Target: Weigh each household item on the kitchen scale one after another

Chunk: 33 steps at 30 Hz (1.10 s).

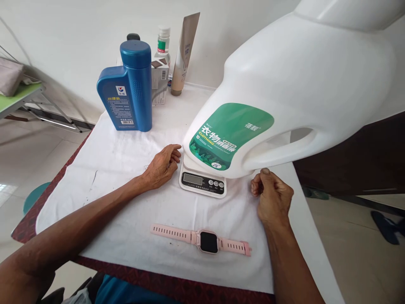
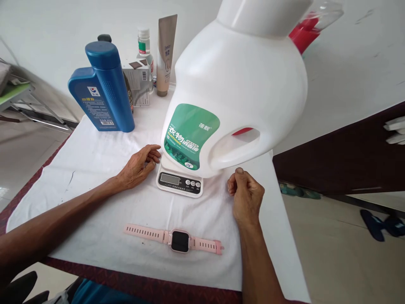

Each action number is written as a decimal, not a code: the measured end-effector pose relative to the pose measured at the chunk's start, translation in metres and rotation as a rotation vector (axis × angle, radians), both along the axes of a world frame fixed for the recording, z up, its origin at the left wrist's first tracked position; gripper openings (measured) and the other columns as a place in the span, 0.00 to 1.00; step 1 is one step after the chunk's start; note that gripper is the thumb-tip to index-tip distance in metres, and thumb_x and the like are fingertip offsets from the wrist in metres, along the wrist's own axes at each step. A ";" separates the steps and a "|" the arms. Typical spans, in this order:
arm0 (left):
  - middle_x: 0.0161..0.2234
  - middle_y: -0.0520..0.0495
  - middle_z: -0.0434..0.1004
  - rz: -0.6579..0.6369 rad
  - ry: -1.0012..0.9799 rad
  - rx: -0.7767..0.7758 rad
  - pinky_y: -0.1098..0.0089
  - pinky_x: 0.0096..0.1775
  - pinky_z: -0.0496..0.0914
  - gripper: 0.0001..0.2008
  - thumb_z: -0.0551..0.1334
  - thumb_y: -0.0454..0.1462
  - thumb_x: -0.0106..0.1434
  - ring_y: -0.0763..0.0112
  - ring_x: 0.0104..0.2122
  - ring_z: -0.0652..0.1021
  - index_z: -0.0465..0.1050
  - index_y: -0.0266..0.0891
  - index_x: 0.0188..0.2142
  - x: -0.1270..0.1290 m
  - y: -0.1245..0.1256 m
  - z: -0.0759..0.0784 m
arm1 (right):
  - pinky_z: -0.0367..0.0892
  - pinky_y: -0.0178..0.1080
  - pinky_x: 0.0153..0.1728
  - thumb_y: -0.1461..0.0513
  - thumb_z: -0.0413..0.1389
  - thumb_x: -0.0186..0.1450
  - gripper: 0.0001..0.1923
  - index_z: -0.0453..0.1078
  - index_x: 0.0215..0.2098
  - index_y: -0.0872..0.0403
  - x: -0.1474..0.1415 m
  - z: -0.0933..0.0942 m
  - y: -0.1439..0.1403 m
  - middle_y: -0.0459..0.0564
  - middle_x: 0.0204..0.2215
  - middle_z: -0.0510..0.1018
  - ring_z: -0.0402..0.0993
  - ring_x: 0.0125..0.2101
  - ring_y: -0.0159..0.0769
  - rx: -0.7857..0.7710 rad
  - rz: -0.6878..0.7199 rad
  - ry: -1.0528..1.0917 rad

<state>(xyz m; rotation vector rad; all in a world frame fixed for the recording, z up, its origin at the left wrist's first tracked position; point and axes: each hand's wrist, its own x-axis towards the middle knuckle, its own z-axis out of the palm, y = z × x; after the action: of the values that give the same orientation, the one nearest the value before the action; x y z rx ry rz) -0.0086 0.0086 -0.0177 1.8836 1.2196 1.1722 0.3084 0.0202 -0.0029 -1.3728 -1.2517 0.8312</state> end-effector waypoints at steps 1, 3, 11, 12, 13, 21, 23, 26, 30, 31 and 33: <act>0.46 0.42 0.75 0.003 -0.001 0.001 0.61 0.46 0.76 0.24 0.53 0.26 0.65 0.70 0.41 0.78 0.63 0.36 0.60 0.000 0.000 0.000 | 0.55 0.34 0.23 0.49 0.59 0.71 0.25 0.66 0.21 0.52 0.000 0.000 0.000 0.41 0.17 0.65 0.59 0.21 0.28 -0.004 0.004 -0.009; 0.46 0.41 0.75 0.007 0.001 0.000 0.61 0.46 0.76 0.24 0.53 0.26 0.64 0.69 0.41 0.79 0.63 0.35 0.59 0.001 0.000 0.000 | 0.55 0.35 0.23 0.50 0.58 0.72 0.25 0.65 0.21 0.52 0.001 -0.001 -0.001 0.42 0.18 0.65 0.58 0.21 0.28 -0.006 0.007 -0.024; 0.46 0.41 0.76 0.019 0.006 -0.005 0.61 0.47 0.76 0.24 0.53 0.26 0.64 0.68 0.42 0.79 0.63 0.36 0.60 0.001 -0.001 0.000 | 0.61 0.36 0.24 0.44 0.64 0.64 0.22 0.69 0.24 0.51 0.000 0.013 0.003 0.43 0.21 0.70 0.65 0.23 0.32 -0.006 -0.048 0.131; 0.46 0.41 0.76 0.023 0.007 -0.008 0.61 0.47 0.76 0.24 0.53 0.26 0.64 0.68 0.42 0.79 0.63 0.36 0.60 0.001 0.000 0.000 | 0.65 0.37 0.26 0.43 0.64 0.62 0.21 0.70 0.26 0.50 -0.001 0.023 0.005 0.44 0.24 0.72 0.68 0.25 0.34 0.019 -0.054 0.158; 0.46 0.41 0.76 0.028 0.006 -0.011 0.61 0.47 0.77 0.24 0.53 0.26 0.64 0.68 0.42 0.79 0.63 0.36 0.60 0.001 0.000 -0.001 | 0.69 0.39 0.29 0.41 0.65 0.60 0.21 0.72 0.29 0.49 -0.003 0.036 0.007 0.45 0.28 0.74 0.71 0.29 0.37 0.050 -0.050 0.176; 0.46 0.42 0.76 0.051 -0.010 0.007 0.61 0.46 0.77 0.25 0.53 0.26 0.64 0.68 0.42 0.79 0.61 0.36 0.60 0.003 -0.002 -0.005 | 0.74 0.44 0.40 0.39 0.68 0.56 0.26 0.76 0.38 0.50 -0.051 0.123 0.024 0.48 0.35 0.78 0.77 0.39 0.42 0.286 0.146 0.162; 0.46 0.41 0.76 0.059 -0.020 0.008 0.60 0.47 0.77 0.25 0.52 0.26 0.64 0.67 0.42 0.78 0.61 0.36 0.61 0.004 -0.002 -0.006 | 0.72 0.40 0.33 0.44 0.71 0.57 0.23 0.73 0.27 0.52 -0.061 0.126 0.026 0.46 0.25 0.74 0.73 0.29 0.36 0.240 0.135 0.173; 0.46 0.41 0.76 0.064 -0.044 -0.004 0.60 0.46 0.77 0.25 0.52 0.26 0.64 0.67 0.41 0.78 0.61 0.36 0.60 0.006 -0.002 -0.008 | 0.62 0.34 0.21 0.50 0.76 0.51 0.27 0.64 0.17 0.53 -0.074 0.127 0.027 0.40 0.15 0.62 0.61 0.18 0.27 0.213 0.131 0.319; 0.47 0.40 0.75 0.068 -0.062 -0.010 0.60 0.46 0.77 0.26 0.51 0.25 0.63 0.66 0.41 0.78 0.61 0.37 0.61 0.009 -0.003 -0.010 | 0.53 0.31 0.14 0.52 0.78 0.43 0.32 0.57 0.13 0.52 -0.090 0.137 0.030 0.36 0.11 0.55 0.52 0.14 0.22 0.238 0.013 0.454; 0.47 0.40 0.75 0.069 -0.064 -0.009 0.60 0.47 0.77 0.26 0.51 0.25 0.64 0.66 0.41 0.78 0.60 0.37 0.61 0.009 -0.003 -0.009 | 0.52 0.30 0.13 0.52 0.78 0.43 0.32 0.57 0.13 0.52 -0.093 0.141 0.033 0.36 0.11 0.54 0.52 0.13 0.22 0.243 -0.012 0.460; 0.47 0.41 0.75 0.072 -0.060 -0.009 0.61 0.47 0.77 0.26 0.51 0.25 0.64 0.67 0.41 0.77 0.59 0.37 0.61 0.010 -0.004 -0.009 | 0.51 0.31 0.13 0.52 0.77 0.44 0.31 0.58 0.14 0.51 -0.099 0.153 0.046 0.36 0.11 0.54 0.51 0.13 0.22 0.285 -0.038 0.462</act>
<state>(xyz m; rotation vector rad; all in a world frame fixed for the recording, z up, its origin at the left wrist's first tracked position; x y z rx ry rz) 0.0010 0.0045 -0.0266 1.7984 1.2670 1.2499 0.2096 0.0661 0.1505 -0.9072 -0.9362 0.8472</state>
